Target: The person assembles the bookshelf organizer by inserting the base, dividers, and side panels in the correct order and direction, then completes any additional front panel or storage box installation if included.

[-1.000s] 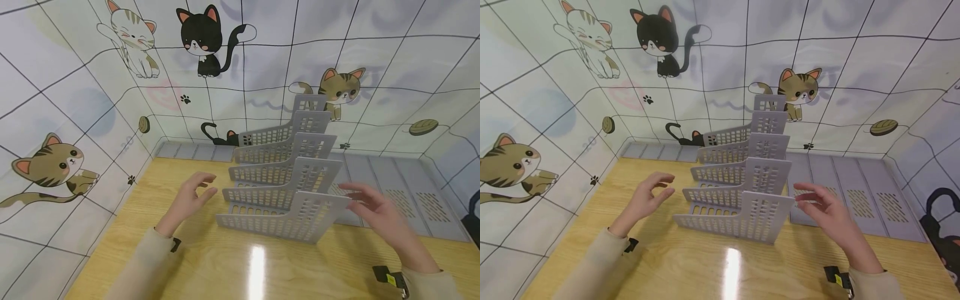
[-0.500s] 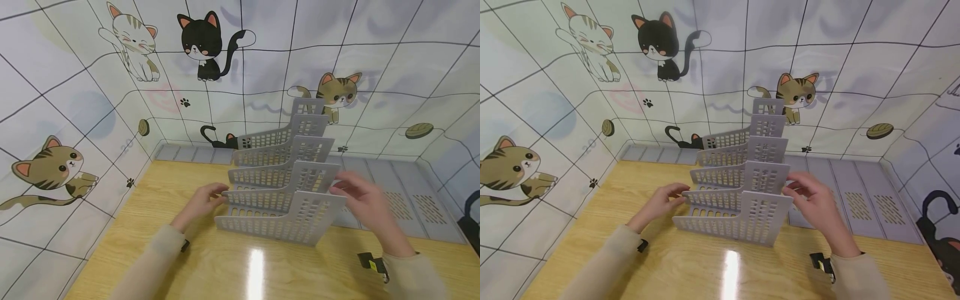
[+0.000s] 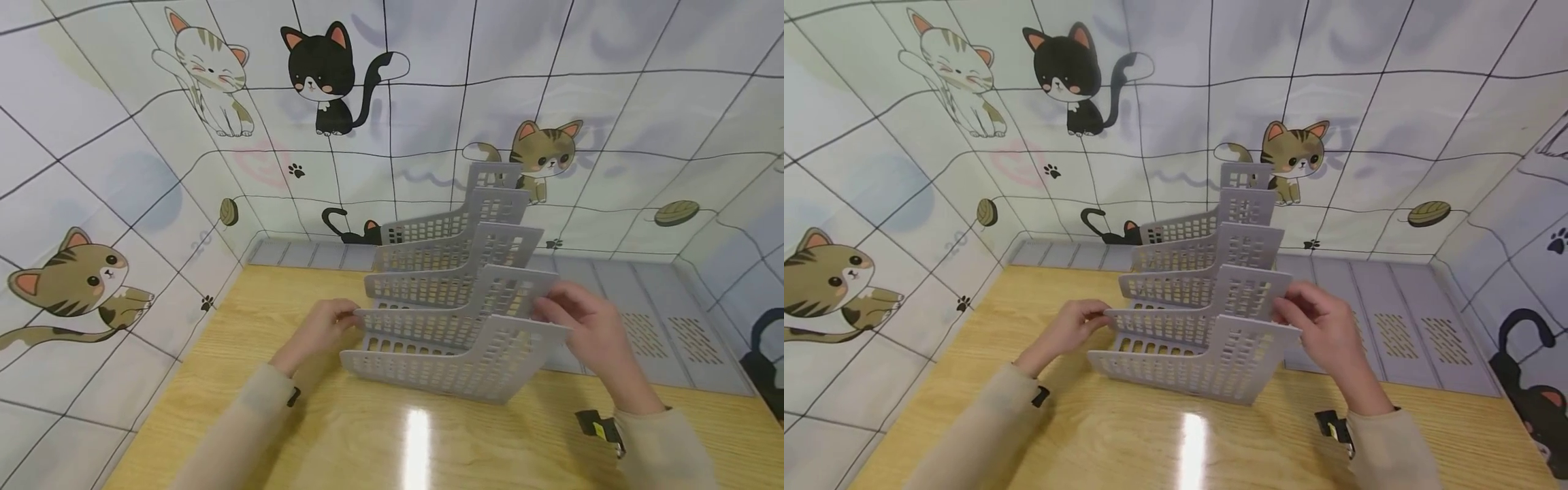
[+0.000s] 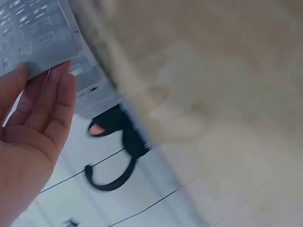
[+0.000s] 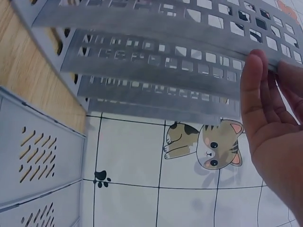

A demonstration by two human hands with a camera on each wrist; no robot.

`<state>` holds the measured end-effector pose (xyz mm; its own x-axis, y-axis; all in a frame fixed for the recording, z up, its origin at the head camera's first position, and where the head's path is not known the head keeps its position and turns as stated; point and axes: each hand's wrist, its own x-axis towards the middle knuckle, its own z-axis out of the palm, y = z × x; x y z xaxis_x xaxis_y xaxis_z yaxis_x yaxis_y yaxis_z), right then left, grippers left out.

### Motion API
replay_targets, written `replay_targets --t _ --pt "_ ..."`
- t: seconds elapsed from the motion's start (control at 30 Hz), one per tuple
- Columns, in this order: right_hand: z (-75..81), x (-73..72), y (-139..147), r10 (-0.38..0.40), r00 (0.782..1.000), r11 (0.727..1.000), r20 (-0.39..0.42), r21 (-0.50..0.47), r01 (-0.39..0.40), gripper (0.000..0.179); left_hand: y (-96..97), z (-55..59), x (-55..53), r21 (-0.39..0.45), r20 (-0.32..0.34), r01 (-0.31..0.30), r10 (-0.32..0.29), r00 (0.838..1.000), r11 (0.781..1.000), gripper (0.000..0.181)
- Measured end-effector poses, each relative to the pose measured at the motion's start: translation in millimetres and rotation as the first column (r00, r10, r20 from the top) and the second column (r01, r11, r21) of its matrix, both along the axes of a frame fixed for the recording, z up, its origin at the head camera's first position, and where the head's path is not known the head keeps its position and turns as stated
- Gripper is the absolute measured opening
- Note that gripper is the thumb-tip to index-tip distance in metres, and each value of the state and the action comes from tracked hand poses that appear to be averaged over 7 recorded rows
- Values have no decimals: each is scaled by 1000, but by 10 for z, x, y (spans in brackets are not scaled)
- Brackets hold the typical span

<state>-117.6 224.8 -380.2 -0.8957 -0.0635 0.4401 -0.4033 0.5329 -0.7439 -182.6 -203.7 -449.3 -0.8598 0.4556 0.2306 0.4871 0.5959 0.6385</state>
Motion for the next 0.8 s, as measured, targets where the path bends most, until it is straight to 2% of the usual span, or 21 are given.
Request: replay_targets --t 0.13,0.3,0.43,0.53,0.6,0.67,0.77,0.8 --pt "-33 63 72 19 1000 999 12 -29 -19 5 -67 253 31 -5 -113 30 -30 993 1000 10" --pt "-122 144 217 104 994 989 44 -107 -99 24 -98 666 93 -34 -203 31 -37 979 999 10" --pt "-223 195 317 129 979 987 160 -116 -111 18 -74 1014 117 -24 -277 64 -68 959 998 11" --pt "-338 192 336 173 946 979 274 -152 -135 12 -35 1243 109 1 -370 118 -109 923 993 13" --pt "-445 162 328 250 914 958 320 -216 -186 14 2 1372 95 19 -417 159 -137 898 987 16" --pt "-567 124 319 323 870 930 373 -293 -220 16 40 1473 85 17 -453 180 -153 878 984 16" --pt "-731 75 312 402 811 894 425 -372 -248 19 101 1579 85 -8 -470 189 -171 866 982 16" --pt "-774 65 313 404 799 893 446 -383 -237 20 121 1604 89 -20 -472 186 -173 864 982 15"
